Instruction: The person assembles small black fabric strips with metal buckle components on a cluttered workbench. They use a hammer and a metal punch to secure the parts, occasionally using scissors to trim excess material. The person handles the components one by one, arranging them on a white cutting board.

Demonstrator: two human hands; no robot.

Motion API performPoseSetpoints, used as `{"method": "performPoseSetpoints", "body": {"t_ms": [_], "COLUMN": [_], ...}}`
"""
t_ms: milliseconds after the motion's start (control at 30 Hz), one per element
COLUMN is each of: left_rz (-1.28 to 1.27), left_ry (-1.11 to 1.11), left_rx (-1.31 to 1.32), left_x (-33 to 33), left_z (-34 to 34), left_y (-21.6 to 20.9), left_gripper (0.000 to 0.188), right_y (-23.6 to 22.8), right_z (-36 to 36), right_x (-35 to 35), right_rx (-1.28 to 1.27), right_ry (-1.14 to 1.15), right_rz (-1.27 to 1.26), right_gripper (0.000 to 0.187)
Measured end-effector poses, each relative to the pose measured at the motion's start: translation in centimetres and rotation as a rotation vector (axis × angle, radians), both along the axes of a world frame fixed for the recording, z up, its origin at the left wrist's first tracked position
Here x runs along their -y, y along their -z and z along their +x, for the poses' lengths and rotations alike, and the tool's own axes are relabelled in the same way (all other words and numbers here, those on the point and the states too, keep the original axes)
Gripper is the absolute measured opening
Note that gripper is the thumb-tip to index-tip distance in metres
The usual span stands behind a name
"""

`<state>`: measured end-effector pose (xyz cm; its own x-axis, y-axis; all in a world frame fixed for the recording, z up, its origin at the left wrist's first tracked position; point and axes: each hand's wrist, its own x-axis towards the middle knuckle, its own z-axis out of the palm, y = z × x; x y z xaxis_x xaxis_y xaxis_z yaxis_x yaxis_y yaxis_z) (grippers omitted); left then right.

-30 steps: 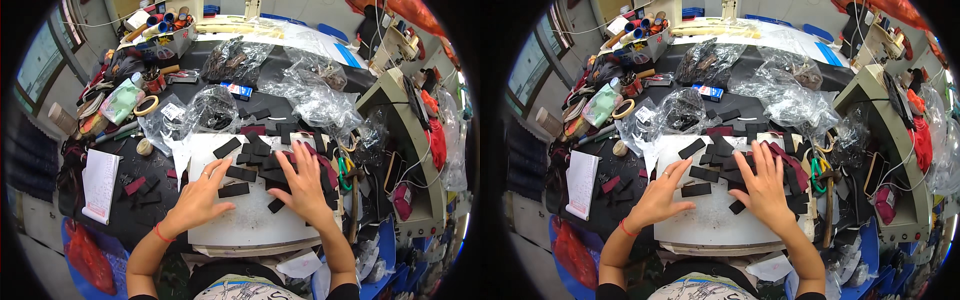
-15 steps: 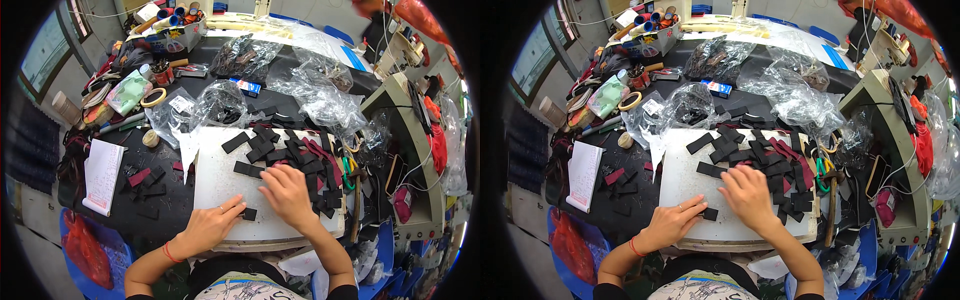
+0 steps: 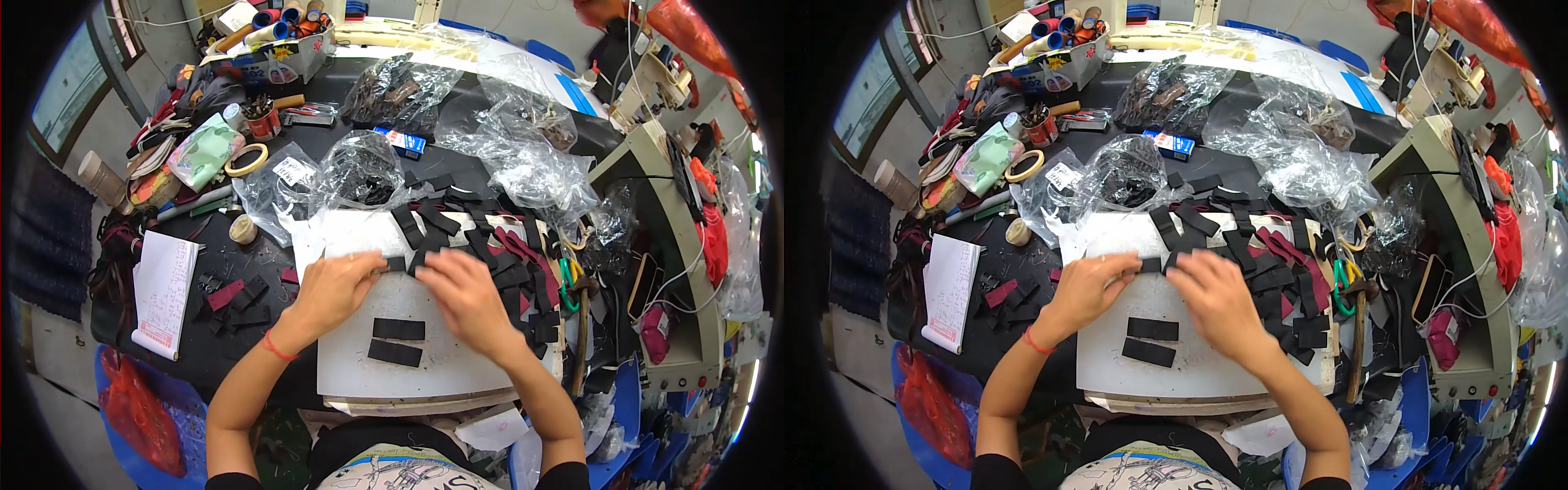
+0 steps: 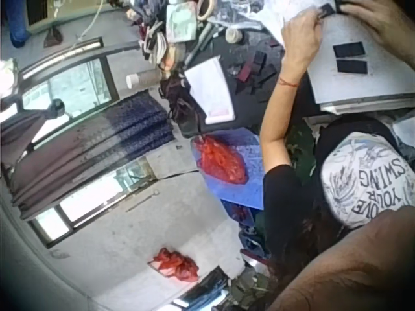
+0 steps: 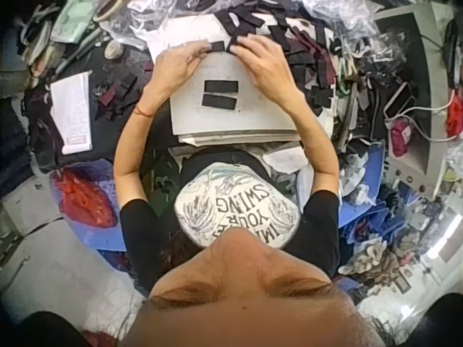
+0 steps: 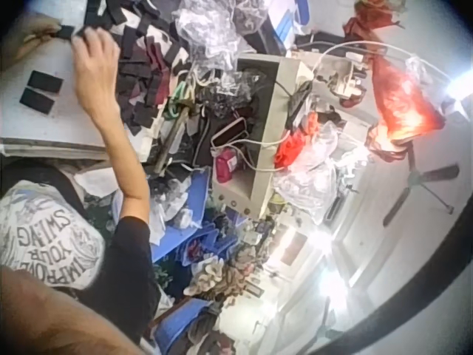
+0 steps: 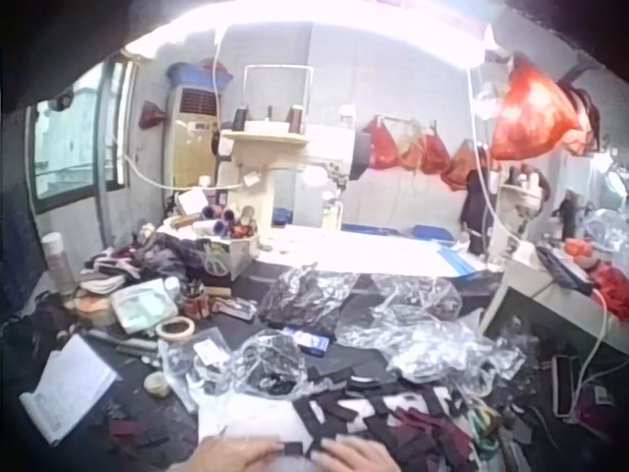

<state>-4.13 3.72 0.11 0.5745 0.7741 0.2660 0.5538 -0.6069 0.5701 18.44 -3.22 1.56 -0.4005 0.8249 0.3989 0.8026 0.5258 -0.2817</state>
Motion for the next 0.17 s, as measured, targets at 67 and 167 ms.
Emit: {"method": "performPoseSetpoints", "body": {"t_ms": [67, 167], "left_rz": [-0.045, -0.064], "left_ry": [0.03, 0.011], "left_rx": [0.009, -0.01], "left_x": [2.2, 4.6], "left_z": [-1.6, -2.7], "left_y": [-0.3, -0.2], "left_gripper": [0.022, 0.03], "right_y": [0.1, 0.6], "right_z": [-0.3, 0.3], "right_x": [-2.5, -4.2], "right_rx": [0.097, 0.169], "right_ry": [0.091, 0.027], "right_rz": [0.028, -0.165], "right_gripper": [0.045, 0.05]}}
